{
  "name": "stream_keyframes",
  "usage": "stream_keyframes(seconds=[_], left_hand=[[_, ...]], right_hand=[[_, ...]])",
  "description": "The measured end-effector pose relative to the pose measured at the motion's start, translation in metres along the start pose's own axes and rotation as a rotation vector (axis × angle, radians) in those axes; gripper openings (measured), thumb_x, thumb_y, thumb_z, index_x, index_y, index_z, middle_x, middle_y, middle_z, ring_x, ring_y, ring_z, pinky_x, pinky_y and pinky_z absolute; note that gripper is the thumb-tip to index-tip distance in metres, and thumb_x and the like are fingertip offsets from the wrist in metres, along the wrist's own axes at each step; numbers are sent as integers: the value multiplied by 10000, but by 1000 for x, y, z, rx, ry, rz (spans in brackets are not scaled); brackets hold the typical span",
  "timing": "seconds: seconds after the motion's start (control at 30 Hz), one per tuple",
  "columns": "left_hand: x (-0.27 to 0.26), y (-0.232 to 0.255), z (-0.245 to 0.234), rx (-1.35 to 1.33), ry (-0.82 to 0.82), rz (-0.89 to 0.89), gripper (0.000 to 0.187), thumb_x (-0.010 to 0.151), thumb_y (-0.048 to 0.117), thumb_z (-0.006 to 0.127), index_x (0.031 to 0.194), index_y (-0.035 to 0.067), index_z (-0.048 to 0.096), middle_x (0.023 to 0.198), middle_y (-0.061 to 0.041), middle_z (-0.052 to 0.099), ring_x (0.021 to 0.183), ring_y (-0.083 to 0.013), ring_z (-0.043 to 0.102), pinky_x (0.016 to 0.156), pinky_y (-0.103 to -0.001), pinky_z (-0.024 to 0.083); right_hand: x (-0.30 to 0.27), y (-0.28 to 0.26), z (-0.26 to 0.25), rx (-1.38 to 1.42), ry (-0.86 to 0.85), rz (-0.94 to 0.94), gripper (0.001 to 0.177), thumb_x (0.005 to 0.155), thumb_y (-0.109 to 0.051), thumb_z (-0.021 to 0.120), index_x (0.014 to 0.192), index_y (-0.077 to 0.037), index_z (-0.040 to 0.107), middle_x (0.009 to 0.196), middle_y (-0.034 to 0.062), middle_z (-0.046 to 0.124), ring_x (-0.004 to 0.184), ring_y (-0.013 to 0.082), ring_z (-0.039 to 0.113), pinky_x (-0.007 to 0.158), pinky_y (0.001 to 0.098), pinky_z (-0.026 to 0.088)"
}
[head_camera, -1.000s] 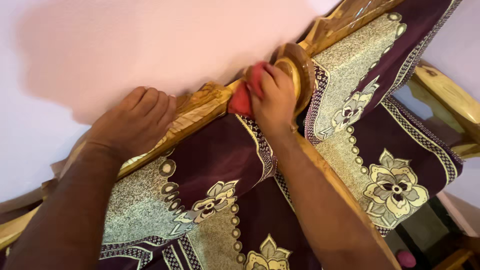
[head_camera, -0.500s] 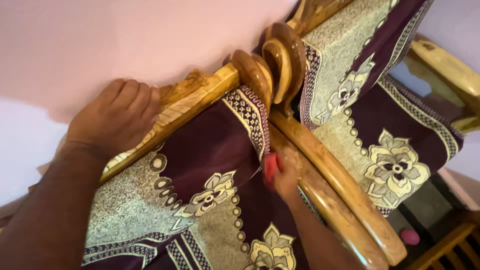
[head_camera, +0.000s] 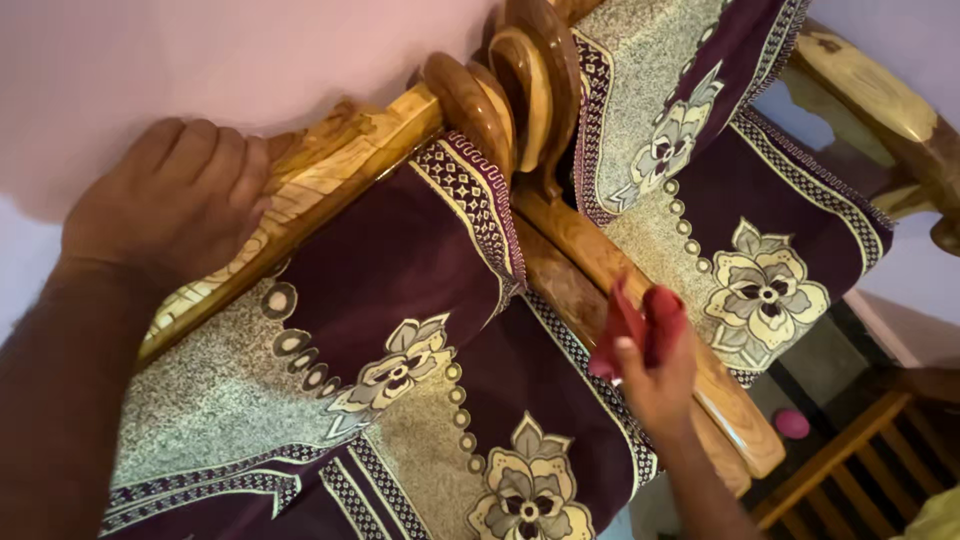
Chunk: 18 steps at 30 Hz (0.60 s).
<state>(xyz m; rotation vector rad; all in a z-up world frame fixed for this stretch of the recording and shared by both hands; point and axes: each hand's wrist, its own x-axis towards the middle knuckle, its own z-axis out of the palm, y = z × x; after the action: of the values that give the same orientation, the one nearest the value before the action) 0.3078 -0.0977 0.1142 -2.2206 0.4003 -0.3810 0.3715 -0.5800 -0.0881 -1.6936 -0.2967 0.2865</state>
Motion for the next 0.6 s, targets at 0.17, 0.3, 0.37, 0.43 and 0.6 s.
stream_keyframes(seconds=[0.17,0.3,0.37,0.43,0.6], left_hand=[[2,0,-5,47,13,6,424,940,428,540,1134,95,717,989,-13,697,972,-167,626,945,-297,511],[3,-1,-4,27,15,12,424,931,431,559,1132,93,717,994,-14,698,975,-176,623,943,-309,510],[1,2,-4,5,-2,10,426,932,433,567,1141,93,715,1009,-14,697,991,-176,623,956,-311,507],[0,0,-3,5,4,8,418,944,427,577,1159,95,710,1031,-12,693,1015,-175,620,985,-312,502],[-1,0,-2,-7,13,7,436,924,436,584,1154,89,713,1046,-23,705,1014,-180,627,979,-312,501]], right_hand=[[30,31,-5,-1245,-355,-135,918,745,-425,774,1472,-42,365,1533,245,415,1408,448,424,1104,546,386],[42,52,-10,-1187,-512,-27,883,834,-414,742,1541,-66,345,1608,203,377,1458,366,356,1168,446,349],[39,54,-15,-1180,-528,-20,871,843,-395,744,1554,-70,359,1576,166,419,1441,335,396,1194,445,361],[35,55,-14,-1233,-537,25,919,791,-360,772,1573,-93,370,1569,113,444,1431,333,421,1198,476,351],[33,62,4,-1227,-394,-286,780,679,-291,800,1406,-182,538,1546,205,420,1445,435,374,1180,533,324]])
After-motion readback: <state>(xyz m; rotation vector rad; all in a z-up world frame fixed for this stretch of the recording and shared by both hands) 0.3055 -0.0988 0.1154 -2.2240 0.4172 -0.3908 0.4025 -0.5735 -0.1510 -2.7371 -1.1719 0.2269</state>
